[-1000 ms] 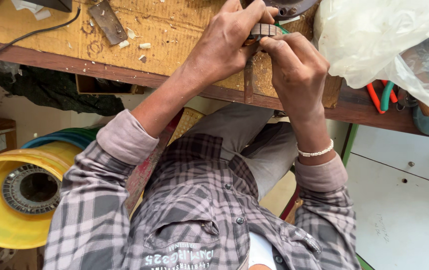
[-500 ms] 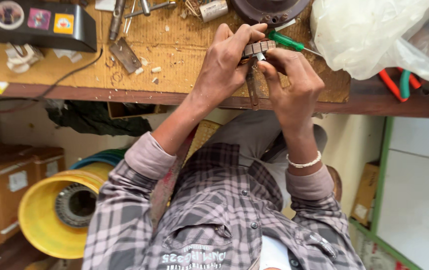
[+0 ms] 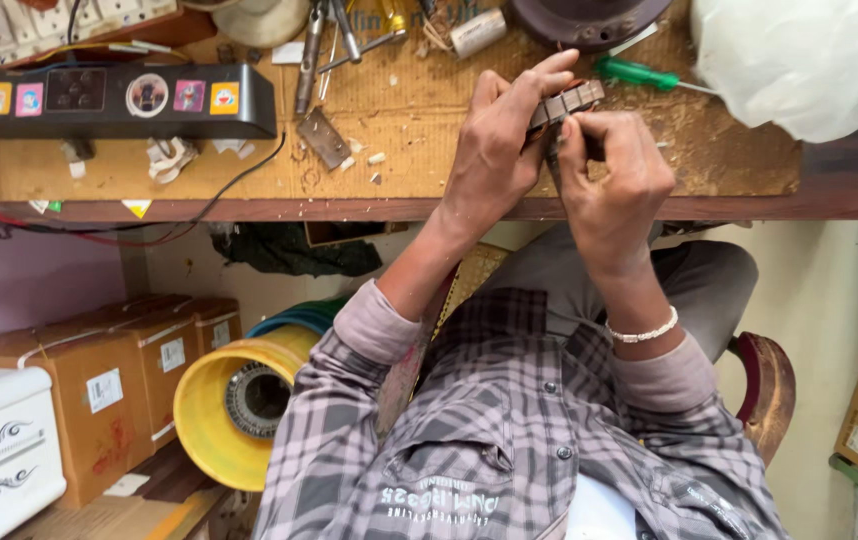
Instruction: The person is repairing a small electrical component, likely a motor armature, by inserting small white insulating pieces into the slots between copper windings. They use a green screwdriver to adjust the windings and their hands to place the insulation.
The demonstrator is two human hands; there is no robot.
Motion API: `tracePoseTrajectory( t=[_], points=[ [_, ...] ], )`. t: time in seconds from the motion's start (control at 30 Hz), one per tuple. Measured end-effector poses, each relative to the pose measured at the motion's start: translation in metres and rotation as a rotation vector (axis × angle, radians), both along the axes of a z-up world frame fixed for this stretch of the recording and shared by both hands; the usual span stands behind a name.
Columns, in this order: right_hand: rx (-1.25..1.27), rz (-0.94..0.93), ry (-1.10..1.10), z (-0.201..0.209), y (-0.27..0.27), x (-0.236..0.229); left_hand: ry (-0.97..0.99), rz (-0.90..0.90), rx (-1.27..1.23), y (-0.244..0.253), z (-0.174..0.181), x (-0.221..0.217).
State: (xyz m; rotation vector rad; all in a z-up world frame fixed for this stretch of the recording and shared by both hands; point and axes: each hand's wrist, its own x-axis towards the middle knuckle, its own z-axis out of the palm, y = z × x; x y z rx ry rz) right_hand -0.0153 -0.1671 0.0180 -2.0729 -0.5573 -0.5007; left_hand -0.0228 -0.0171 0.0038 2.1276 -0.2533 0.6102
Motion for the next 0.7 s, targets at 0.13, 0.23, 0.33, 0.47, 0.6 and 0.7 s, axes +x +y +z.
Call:
tracePoseTrajectory(
  t=[0.13, 0.23, 0.33, 0.47, 0.6, 0.7],
  points=[
    [-0.014, -0.003, -0.083, -0.002, 0.001, 0.005, -0.068, -0.051, 0.021, 0.002, 0.0, 0.007],
    [0.006, 0.016, -0.062, -0.005, 0.002, 0.002, -0.106, -0.062, 0.044, 0.007, -0.004, 0.006],
    [0.008, -0.008, -0.044, -0.005, 0.001, 0.001, -0.082, -0.096, 0.034, 0.009, -0.006, 0.006],
    [0.046, -0.061, -0.043, -0.007, 0.01, -0.007, -0.07, -0.095, 0.046, 0.011, -0.004, 0.002],
    [0.078, -0.101, -0.069, -0.011, 0.013, -0.01, -0.097, -0.11, 0.047, 0.008, -0.005, 0.005],
    [0.086, -0.086, -0.054, -0.013, 0.012, -0.013, -0.084, -0.111, 0.03, 0.009, -0.004, 0.002]
  ],
)
